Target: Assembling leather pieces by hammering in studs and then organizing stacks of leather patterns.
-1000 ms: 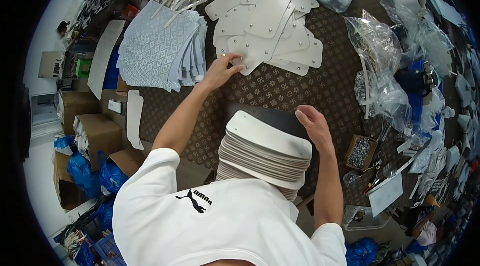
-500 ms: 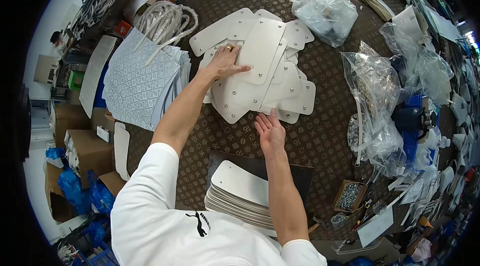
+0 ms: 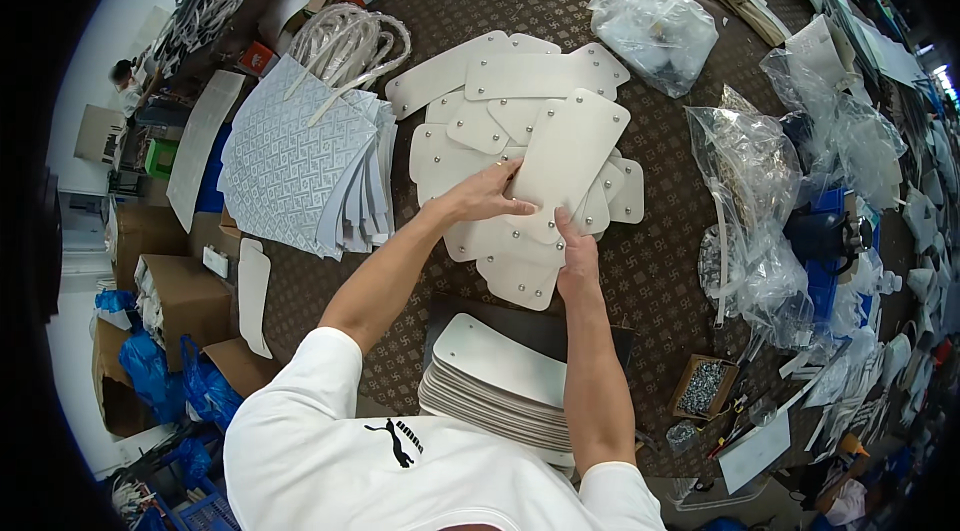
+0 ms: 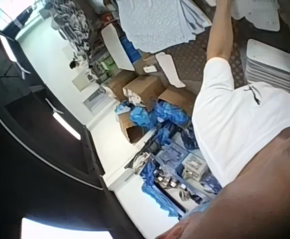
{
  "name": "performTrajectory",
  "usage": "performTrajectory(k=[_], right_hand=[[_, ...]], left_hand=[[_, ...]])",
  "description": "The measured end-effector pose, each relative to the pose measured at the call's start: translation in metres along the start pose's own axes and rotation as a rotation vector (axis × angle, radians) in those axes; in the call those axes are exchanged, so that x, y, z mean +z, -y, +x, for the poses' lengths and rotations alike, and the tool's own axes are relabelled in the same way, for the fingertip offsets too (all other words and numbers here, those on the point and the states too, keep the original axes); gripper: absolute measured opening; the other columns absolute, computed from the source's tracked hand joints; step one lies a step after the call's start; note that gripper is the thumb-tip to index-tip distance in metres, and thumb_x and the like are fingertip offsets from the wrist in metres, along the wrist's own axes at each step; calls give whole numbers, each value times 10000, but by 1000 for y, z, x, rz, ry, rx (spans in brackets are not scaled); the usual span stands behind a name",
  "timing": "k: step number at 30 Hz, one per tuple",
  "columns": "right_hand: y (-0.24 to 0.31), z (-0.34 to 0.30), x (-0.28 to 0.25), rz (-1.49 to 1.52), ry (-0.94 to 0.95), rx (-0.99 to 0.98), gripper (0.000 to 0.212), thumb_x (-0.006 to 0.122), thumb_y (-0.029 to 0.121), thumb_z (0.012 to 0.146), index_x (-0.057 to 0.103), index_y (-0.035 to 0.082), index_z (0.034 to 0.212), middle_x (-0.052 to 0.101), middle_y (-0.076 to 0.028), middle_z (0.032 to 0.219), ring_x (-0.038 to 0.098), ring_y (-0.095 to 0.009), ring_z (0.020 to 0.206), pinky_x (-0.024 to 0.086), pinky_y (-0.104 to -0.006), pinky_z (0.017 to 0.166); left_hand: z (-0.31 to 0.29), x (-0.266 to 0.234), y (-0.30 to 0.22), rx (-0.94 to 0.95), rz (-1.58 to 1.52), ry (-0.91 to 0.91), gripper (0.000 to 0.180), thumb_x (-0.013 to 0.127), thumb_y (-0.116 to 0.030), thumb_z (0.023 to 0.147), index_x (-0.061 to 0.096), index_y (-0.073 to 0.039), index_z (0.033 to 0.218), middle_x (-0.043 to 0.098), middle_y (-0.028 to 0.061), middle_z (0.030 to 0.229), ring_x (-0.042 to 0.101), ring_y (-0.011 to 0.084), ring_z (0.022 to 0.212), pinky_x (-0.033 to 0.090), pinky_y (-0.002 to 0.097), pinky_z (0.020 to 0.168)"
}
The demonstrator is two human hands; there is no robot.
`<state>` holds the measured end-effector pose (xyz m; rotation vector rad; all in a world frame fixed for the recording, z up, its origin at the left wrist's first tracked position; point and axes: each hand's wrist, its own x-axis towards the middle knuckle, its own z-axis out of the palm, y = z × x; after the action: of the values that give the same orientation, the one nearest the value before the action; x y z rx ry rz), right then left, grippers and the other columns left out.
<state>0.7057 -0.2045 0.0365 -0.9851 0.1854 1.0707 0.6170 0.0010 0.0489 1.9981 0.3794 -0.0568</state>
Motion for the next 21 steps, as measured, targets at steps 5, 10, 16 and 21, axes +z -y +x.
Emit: performTrajectory(k=[5, 10, 16, 21], right_hand=[[32, -10, -2, -360, -26, -120, 521, 762, 196, 941, 569, -10, 1378, 678, -99, 1288, 664, -222, 1141, 538, -374, 981], [91, -38, 26, -699, 122, -174, 479, 764, 83, 870, 613, -28, 1312, 724, -100, 1153, 695, -213, 1025, 550, -356, 905], [124, -70, 54, -1082, 471, -154, 489, 759, 40, 806, 638, -5, 1277, 747, -96, 1086, 717, -232, 961, 548, -360, 847], [85, -92, 65, -1925, 412, -383, 478, 785, 149, 820, 640, 84, 1271, 739, -147, 1043, 713, -341, 948, 552, -435, 820]], left_hand=[[-27, 39, -26, -227, -435, -129, 738, 838, -257, 865, 473, 13, 1447, 654, 142, 1212, 635, 226, 1123, 509, 363, 1010], [-67, 65, -44, -171, -1048, -231, 560, 781, -87, 897, 525, 0, 1388, 658, 97, 1242, 626, 190, 1161, 505, 332, 1028], [-97, 115, -62, -161, -817, -142, 468, 744, -168, 950, 581, -33, 1368, 671, 73, 1253, 614, 130, 1126, 505, 308, 961], [-128, 142, -26, -177, -1277, -242, 406, 743, -180, 951, 621, -51, 1316, 685, 62, 1199, 629, 125, 1084, 514, 301, 926]])
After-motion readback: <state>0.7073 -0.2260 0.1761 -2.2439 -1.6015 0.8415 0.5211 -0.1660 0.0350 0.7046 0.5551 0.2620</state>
